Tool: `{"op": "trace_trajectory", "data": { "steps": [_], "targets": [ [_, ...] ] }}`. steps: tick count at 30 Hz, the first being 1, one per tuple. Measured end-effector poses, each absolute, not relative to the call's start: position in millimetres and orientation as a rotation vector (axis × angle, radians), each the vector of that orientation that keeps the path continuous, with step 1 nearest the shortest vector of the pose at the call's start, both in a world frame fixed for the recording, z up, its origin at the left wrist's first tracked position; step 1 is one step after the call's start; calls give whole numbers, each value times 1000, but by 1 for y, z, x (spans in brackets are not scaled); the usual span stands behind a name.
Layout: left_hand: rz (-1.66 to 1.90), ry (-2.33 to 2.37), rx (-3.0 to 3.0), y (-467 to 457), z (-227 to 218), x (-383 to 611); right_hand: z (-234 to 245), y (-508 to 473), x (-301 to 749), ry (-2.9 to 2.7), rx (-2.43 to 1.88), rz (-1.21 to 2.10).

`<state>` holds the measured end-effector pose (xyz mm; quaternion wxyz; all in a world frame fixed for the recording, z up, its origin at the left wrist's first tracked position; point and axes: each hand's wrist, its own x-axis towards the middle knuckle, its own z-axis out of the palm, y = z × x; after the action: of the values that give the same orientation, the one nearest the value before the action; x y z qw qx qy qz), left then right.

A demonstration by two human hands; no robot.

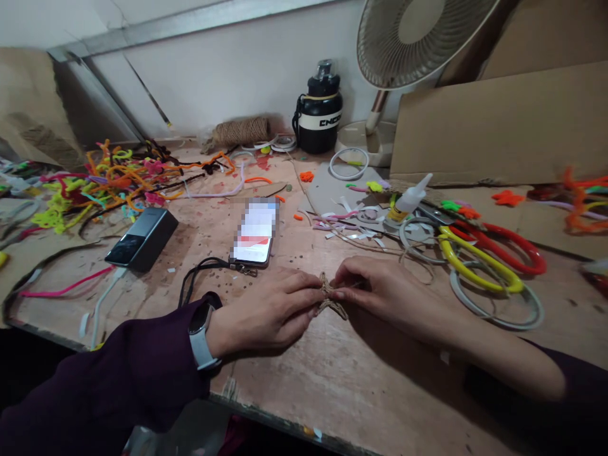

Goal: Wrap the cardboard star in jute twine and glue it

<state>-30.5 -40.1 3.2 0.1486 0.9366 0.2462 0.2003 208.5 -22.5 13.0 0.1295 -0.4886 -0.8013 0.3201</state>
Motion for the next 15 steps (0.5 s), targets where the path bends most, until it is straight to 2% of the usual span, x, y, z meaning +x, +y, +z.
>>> {"op": "trace_trajectory", "data": {
  "steps": [4, 10, 15],
  "targets": [
    [605, 756, 2692, -42, 1, -24, 12, -22, 208, -2339, -1437, 902],
    [586, 766, 2712, -43, 0, -26, 9, -18, 212, -2277, -1377, 1093],
    [574, 714, 2661, -37, 0, -31, 11, -21, 210, -2297, -1384, 1007]
  ]
}}
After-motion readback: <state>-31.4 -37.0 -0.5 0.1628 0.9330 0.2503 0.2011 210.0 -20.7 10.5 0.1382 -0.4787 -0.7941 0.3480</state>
